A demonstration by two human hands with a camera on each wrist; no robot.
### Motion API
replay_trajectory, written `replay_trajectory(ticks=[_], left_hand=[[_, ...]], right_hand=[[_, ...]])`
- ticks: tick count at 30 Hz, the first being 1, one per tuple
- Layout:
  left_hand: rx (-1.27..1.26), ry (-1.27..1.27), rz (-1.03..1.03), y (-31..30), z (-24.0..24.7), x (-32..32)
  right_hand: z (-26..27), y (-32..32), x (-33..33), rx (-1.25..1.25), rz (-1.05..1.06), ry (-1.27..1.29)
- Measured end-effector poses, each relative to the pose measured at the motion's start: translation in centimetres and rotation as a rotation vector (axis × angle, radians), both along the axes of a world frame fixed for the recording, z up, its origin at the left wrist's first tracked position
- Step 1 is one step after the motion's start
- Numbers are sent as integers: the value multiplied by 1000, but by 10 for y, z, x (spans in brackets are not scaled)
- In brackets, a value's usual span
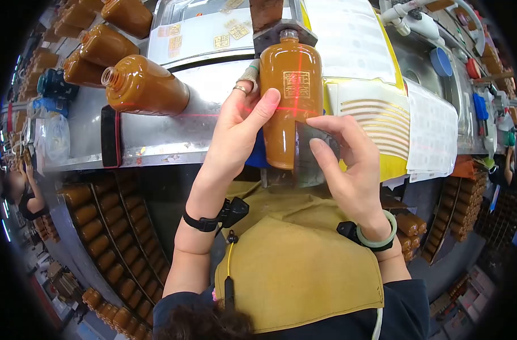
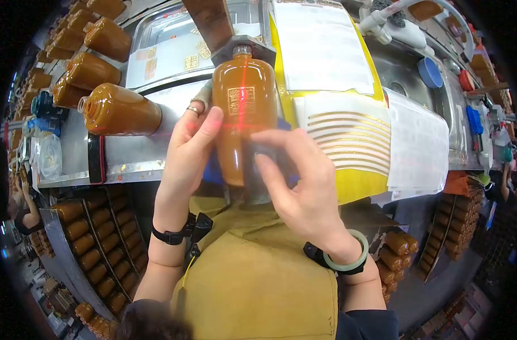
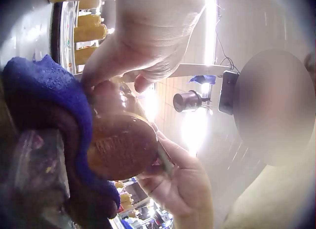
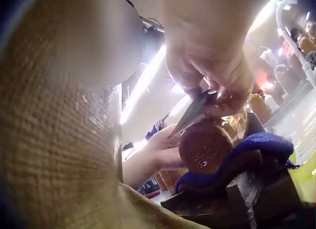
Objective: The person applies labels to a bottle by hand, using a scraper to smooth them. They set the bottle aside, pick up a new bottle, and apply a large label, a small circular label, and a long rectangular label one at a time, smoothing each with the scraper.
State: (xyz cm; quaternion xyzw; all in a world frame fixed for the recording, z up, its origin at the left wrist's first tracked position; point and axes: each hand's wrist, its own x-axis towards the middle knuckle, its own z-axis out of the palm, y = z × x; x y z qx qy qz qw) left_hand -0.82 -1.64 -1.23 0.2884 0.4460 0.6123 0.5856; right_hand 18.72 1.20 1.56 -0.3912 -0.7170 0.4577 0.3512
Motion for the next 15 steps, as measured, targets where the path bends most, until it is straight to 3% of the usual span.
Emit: replay_trajectory(ticks=[15], left_hand=[[29, 11, 25, 1, -1, 2]], right_hand=[[3, 0, -2, 85, -10, -84]])
